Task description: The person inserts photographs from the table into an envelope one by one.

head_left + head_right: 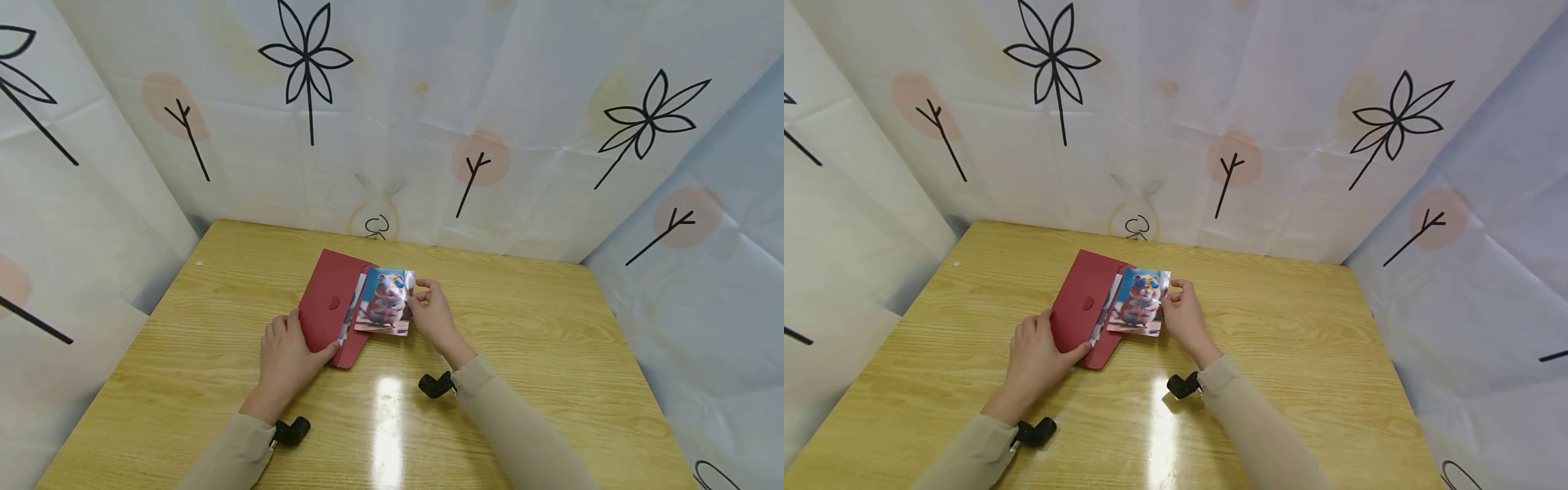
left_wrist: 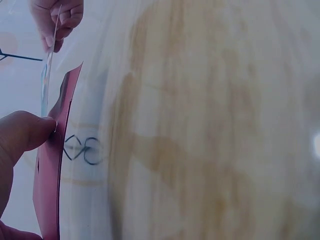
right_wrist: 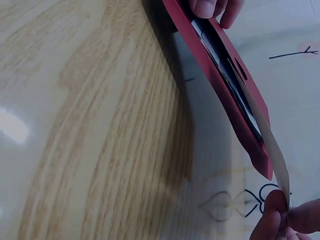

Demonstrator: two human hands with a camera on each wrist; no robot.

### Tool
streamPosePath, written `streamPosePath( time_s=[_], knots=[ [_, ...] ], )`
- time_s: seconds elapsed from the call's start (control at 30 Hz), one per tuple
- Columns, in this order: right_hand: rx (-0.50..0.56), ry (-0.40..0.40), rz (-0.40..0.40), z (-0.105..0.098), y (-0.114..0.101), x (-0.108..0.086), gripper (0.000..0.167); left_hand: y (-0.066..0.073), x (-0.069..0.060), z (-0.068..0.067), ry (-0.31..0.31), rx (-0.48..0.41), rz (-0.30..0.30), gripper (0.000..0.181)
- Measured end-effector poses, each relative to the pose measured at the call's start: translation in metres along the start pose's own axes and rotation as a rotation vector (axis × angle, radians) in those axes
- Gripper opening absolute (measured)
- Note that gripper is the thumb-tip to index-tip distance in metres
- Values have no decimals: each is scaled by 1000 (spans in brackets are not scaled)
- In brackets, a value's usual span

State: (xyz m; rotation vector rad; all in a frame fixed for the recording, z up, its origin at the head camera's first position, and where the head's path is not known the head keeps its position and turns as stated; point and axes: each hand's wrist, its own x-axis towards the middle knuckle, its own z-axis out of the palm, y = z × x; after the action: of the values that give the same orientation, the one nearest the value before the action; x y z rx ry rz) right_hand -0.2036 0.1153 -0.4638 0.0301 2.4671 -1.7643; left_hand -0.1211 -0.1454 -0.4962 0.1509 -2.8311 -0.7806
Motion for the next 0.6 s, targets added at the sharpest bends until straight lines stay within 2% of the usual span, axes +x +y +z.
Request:
streamPosePath(
  time_s=[0.33, 0.6],
  knots=[
    [-38, 5, -15, 0, 0, -3, 39, 1, 0, 0, -6, 5, 2, 104],
    [-17, 23, -16, 4, -4, -5, 38, 3, 1, 0, -28, 9, -8, 103]
  ],
)
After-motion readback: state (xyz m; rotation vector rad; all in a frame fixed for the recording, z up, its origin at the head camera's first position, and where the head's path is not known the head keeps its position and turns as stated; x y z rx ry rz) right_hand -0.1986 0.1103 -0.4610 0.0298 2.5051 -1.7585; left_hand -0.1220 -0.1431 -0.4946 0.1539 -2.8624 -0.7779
